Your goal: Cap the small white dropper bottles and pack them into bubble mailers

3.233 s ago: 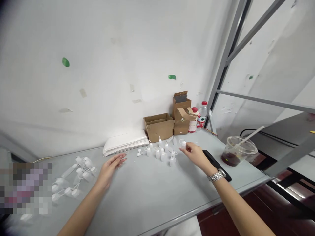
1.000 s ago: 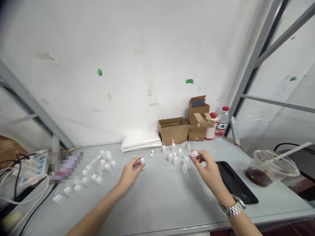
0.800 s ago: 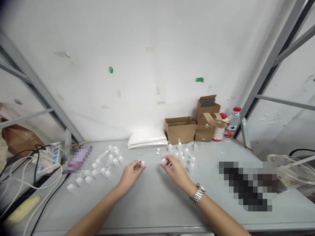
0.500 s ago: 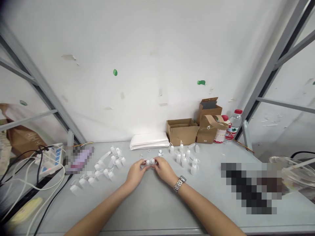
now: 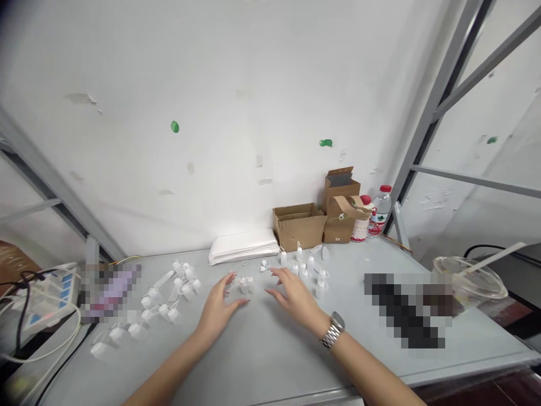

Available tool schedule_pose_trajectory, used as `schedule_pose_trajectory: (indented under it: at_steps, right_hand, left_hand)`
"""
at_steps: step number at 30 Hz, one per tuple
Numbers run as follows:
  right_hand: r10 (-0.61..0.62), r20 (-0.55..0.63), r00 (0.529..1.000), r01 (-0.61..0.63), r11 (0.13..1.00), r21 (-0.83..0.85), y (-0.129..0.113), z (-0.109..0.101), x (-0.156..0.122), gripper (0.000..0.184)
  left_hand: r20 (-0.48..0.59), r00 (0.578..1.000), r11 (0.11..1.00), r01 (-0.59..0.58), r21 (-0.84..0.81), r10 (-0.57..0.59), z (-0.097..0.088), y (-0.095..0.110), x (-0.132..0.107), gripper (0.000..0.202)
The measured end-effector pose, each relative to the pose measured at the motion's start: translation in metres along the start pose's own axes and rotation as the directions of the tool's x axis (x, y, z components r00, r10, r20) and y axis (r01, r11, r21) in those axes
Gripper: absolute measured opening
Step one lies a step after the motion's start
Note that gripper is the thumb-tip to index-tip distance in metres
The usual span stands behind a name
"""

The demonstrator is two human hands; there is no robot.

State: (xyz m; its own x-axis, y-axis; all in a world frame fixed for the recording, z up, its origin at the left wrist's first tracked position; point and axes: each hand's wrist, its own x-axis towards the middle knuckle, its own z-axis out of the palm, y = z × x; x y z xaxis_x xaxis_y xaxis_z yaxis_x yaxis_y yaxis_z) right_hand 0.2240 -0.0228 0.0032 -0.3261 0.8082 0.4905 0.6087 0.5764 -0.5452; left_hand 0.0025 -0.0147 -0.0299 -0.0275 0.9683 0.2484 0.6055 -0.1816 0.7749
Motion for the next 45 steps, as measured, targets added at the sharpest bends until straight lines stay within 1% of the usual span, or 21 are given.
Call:
schedule_pose_trajectory:
  at_steps: [2, 3, 4, 5, 6, 7, 8, 9, 11, 14, 16, 18, 21, 25, 28, 30, 33, 35, 39, 43, 45]
  right_hand:
    - [0.052, -0.072, 0.996, -0.056, 0.997, -0.047, 0.002, -0.029, -0.012, 0.032]
    - [0.096, -0.136, 0.986, -0.108, 0.991, -0.079, 0.005, -0.042, -0.018, 0.03]
    - [0.151, -0.217, 0.965, -0.18, 0.976, -0.12, 0.009, -0.054, -0.024, 0.03]
    - [0.213, -0.295, 0.931, -0.267, 0.95, -0.16, 0.014, -0.063, -0.031, 0.031]
    - [0.28, -0.365, 0.888, -0.365, 0.912, -0.188, 0.02, -0.069, -0.037, 0.034]
    - [0.341, -0.411, 0.845, -0.451, 0.868, -0.207, 0.026, -0.073, -0.043, 0.039]
    - [0.395, -0.434, 0.809, -0.52, 0.826, -0.217, 0.031, -0.074, -0.048, 0.045]
    - [0.442, -0.432, 0.786, -0.568, 0.793, -0.222, 0.036, -0.072, -0.053, 0.052]
    - [0.516, -0.375, 0.77, -0.615, 0.756, -0.223, 0.043, -0.064, -0.06, 0.06]
    - [0.594, -0.293, 0.75, -0.656, 0.725, -0.21, 0.047, -0.048, -0.063, 0.058]
    - [0.615, -0.28, 0.737, -0.672, 0.713, -0.202, 0.048, -0.039, -0.063, 0.053]
    - [0.604, -0.287, 0.743, -0.663, 0.721, -0.199, 0.047, -0.031, -0.063, 0.045]
    - [0.553, -0.268, 0.789, -0.603, 0.781, -0.163, 0.039, -0.016, -0.061, 0.037]
    - [0.453, -0.111, 0.884, -0.463, 0.882, -0.086, 0.02, 0.009, -0.049, 0.027]
    - [0.32, -0.017, 0.947, -0.32, 0.94, -0.118, 0.008, 0.027, -0.031, 0.02]
    - [0.228, 0.021, 0.973, -0.222, 0.962, -0.157, 0.007, 0.037, -0.017, 0.017]
    - [0.125, 0.042, 0.991, -0.114, 0.971, -0.21, 0.01, 0.046, 0.0, 0.015]
    - [0.09, 0.042, 0.995, -0.078, 0.969, -0.234, 0.014, 0.05, 0.007, 0.014]
    - [0.075, 0.048, 0.996, -0.061, 0.967, -0.249, 0.017, 0.051, 0.012, 0.014]
    - [0.08, 0.078, 0.994, -0.058, 0.967, -0.249, 0.019, 0.046, 0.009, 0.014]
    - [0.102, 0.071, 0.992, -0.081, 0.964, -0.254, 0.02, 0.04, 0.004, 0.013]
  left_hand:
    - [-0.018, 0.999, 0.999, -0.027, 0.021, 0.027, -0.005, 0.003, -0.006, 0.061]
    - [-0.02, 0.999, 0.999, -0.032, 0.023, 0.032, -0.007, 0.005, -0.009, 0.061]
    - [-0.021, 0.999, 0.999, -0.031, 0.02, 0.031, -0.008, 0.007, -0.011, 0.061]
    - [-0.02, 0.999, 1.0, -0.025, 0.009, 0.025, -0.008, 0.009, -0.013, 0.062]
    - [-0.023, 1.0, 1.0, -0.018, -0.006, 0.018, -0.008, 0.011, -0.014, 0.062]
    - [-0.031, 0.999, 1.0, -0.005, -0.022, 0.004, -0.007, 0.012, -0.014, 0.064]
    - [-0.043, 0.999, 0.999, 0.016, -0.038, -0.018, -0.006, 0.013, -0.014, 0.066]
    - [-0.049, 0.998, 0.997, 0.042, -0.06, -0.045, -0.004, 0.013, -0.012, 0.068]
    - [-0.032, 0.994, 0.986, 0.095, -0.134, -0.1, 0.003, 0.011, -0.007, 0.074]
    - [0.044, 0.991, 0.946, 0.132, -0.296, -0.125, 0.014, 0.004, 0.004, 0.079]
    - [0.08, 0.991, 0.921, 0.128, -0.369, -0.106, 0.021, -0.001, 0.011, 0.079]
    - [0.095, 0.991, 0.908, 0.127, -0.399, -0.097, 0.027, -0.004, 0.016, 0.078]
    - [0.119, 0.987, 0.897, 0.149, -0.416, -0.109, 0.032, -0.006, 0.02, 0.073]
    - [0.179, 0.978, 0.852, 0.183, -0.49, -0.107, 0.033, -0.005, 0.022, 0.071]
    - [0.196, 0.973, 0.816, 0.211, -0.537, -0.123, 0.032, -0.005, 0.023, 0.072]
    - [0.204, 0.971, 0.805, 0.221, -0.551, -0.127, 0.031, -0.006, 0.023, 0.069]
    - [0.22, 0.969, 0.818, 0.22, -0.531, -0.117, 0.031, -0.008, 0.024, 0.06]
    - [0.214, 0.97, 0.846, 0.205, -0.492, -0.111, 0.031, -0.008, 0.025, 0.051]
    - [0.189, 0.978, 0.91, 0.153, -0.385, -0.084, 0.031, -0.002, 0.026, 0.035]
    - [0.198, 0.978, 0.943, 0.127, -0.308, -0.067, 0.033, 0.009, 0.025, 0.03]
    - [0.213, 0.976, 0.954, 0.097, -0.283, -0.035, 0.038, 0.014, 0.024, 0.028]
